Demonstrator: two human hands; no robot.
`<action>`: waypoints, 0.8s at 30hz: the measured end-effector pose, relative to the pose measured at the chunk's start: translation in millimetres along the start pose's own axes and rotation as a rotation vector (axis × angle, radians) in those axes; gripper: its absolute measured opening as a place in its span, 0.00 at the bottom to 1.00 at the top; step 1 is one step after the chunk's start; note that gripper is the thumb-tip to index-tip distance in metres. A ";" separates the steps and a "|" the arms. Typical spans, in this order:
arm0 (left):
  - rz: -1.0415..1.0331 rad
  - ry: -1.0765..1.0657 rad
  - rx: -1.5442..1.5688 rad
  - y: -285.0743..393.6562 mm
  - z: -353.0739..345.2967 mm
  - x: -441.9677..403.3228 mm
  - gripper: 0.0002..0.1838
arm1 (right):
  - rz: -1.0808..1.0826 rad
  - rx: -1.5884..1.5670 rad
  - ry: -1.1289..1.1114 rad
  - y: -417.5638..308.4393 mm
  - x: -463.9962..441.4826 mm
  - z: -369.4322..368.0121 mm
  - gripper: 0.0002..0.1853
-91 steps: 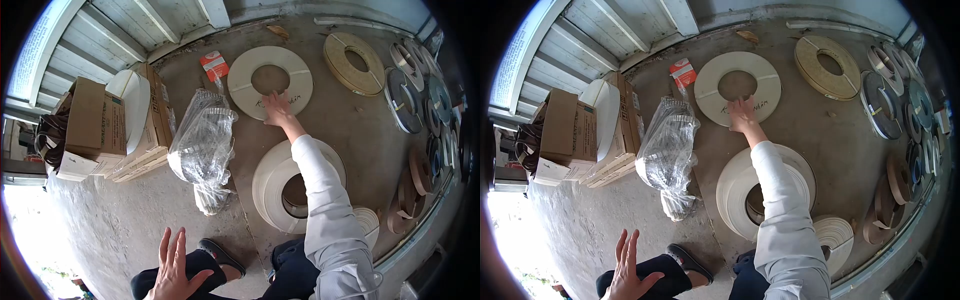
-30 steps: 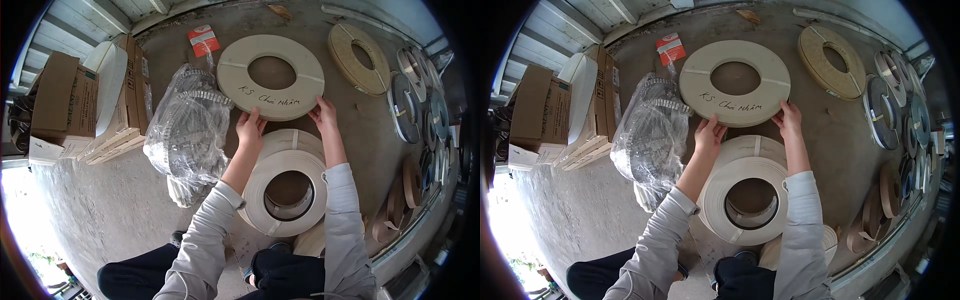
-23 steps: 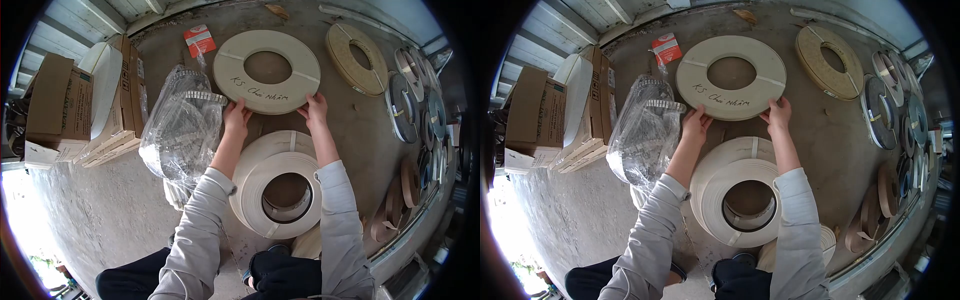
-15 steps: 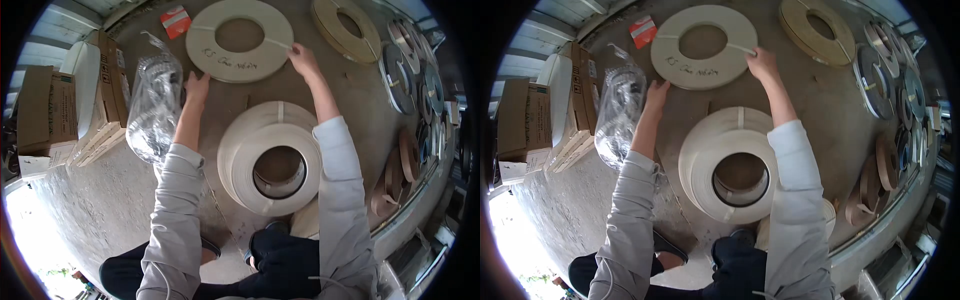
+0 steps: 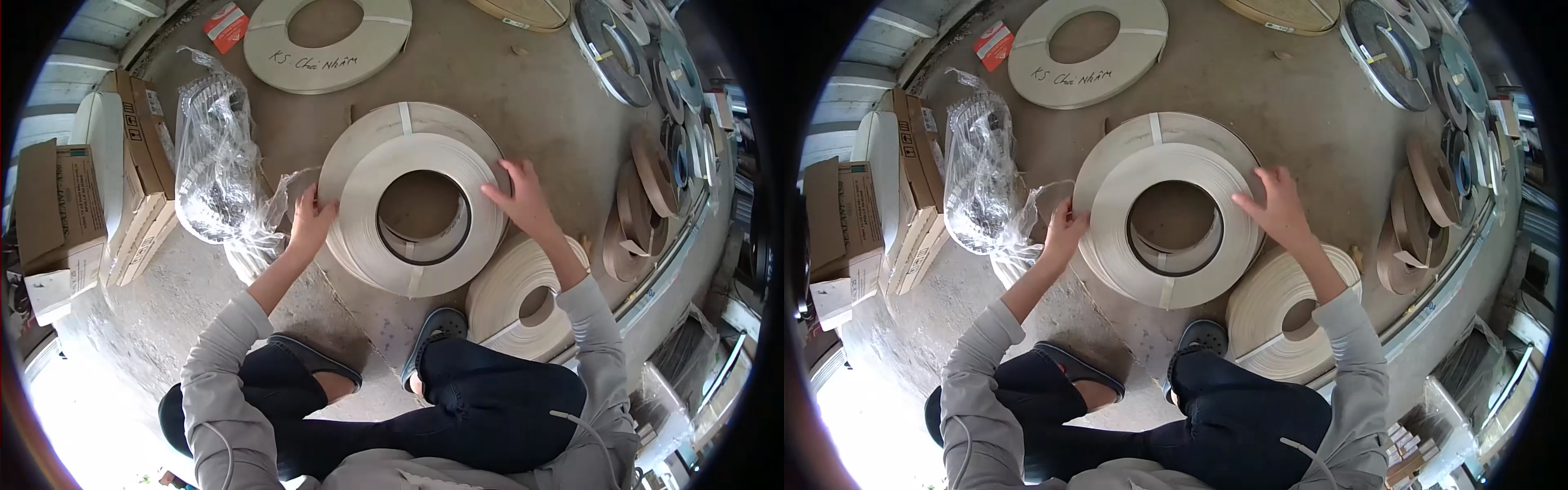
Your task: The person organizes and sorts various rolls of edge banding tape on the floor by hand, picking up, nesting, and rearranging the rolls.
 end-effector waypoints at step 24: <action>0.058 0.082 -0.389 53.0 -35.5 34.7 0.64 | -0.317 -0.117 -0.198 -27.8 16.2 -2.6 0.58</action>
Point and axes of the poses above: each hand's wrist, its own x-axis away from the middle knuckle, its own z-axis out of the back of the hand, y = z × x, the point moved 2 cm from there along -x, towards the middle knuckle, and after that the axes turned 9 degrees about x, right-handed, at the moved point
